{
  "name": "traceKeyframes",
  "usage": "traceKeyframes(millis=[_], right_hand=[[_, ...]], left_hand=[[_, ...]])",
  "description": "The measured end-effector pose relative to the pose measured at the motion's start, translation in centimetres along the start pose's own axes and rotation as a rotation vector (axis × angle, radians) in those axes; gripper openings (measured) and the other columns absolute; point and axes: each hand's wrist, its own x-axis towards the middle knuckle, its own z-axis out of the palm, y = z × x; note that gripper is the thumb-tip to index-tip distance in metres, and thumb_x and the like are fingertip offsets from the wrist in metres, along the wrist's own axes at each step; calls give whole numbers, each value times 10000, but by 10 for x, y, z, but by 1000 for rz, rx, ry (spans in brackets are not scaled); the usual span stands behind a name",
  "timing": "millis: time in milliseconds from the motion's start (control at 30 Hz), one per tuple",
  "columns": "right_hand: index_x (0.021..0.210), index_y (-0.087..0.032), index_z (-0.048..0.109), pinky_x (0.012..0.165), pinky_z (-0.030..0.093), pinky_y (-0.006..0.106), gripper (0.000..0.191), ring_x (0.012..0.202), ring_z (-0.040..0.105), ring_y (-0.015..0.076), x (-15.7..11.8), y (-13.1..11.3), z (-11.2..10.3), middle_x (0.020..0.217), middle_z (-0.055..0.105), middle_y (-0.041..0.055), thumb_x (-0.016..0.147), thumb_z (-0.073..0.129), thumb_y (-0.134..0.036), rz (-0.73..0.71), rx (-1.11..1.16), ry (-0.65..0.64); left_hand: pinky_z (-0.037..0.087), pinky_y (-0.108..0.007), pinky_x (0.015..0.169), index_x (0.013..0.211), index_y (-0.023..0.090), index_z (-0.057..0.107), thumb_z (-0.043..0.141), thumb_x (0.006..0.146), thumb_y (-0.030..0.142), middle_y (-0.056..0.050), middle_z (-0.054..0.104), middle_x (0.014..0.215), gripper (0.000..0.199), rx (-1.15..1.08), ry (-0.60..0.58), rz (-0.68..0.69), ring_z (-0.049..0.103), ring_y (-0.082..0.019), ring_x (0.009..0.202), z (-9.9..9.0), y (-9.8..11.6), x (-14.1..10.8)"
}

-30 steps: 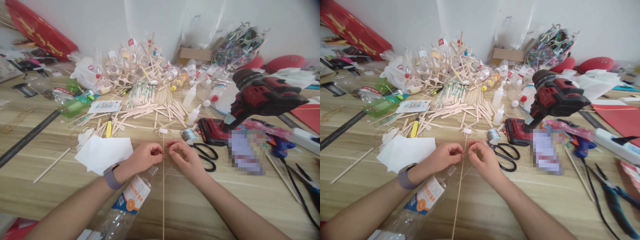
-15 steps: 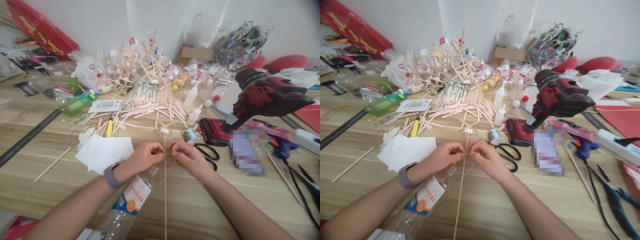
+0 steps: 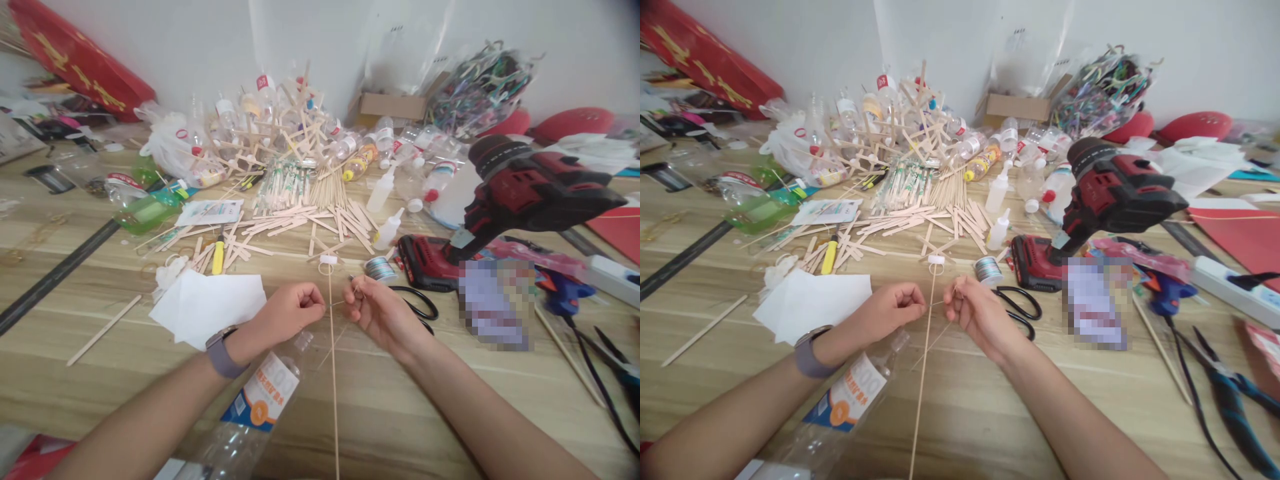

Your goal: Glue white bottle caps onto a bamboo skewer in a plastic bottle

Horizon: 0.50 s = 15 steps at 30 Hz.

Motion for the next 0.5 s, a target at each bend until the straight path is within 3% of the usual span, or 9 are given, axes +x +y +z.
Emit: traceKeyframes(millis=[300, 500], right_hand=[[686, -212, 433, 507, 387, 257, 256, 532, 468, 108, -3, 5, 5, 633, 436, -43, 804, 592, -374, 12, 70, -39], [684, -205, 459, 536, 368, 263, 284, 550, 457, 104, -4, 9, 6, 625, 415, -53, 812, 622, -398, -47, 40, -25]], left_hand=[[327, -211, 542, 802, 158, 635, 581, 732, 313, 40, 571, 671, 178, -82, 39, -89, 453, -96, 573, 2, 1, 2], [291, -218, 520, 762, 154, 663, 562, 742, 328, 46, 544, 602, 202, -33, 29, -83, 411, -94, 534, 3, 0, 3]])
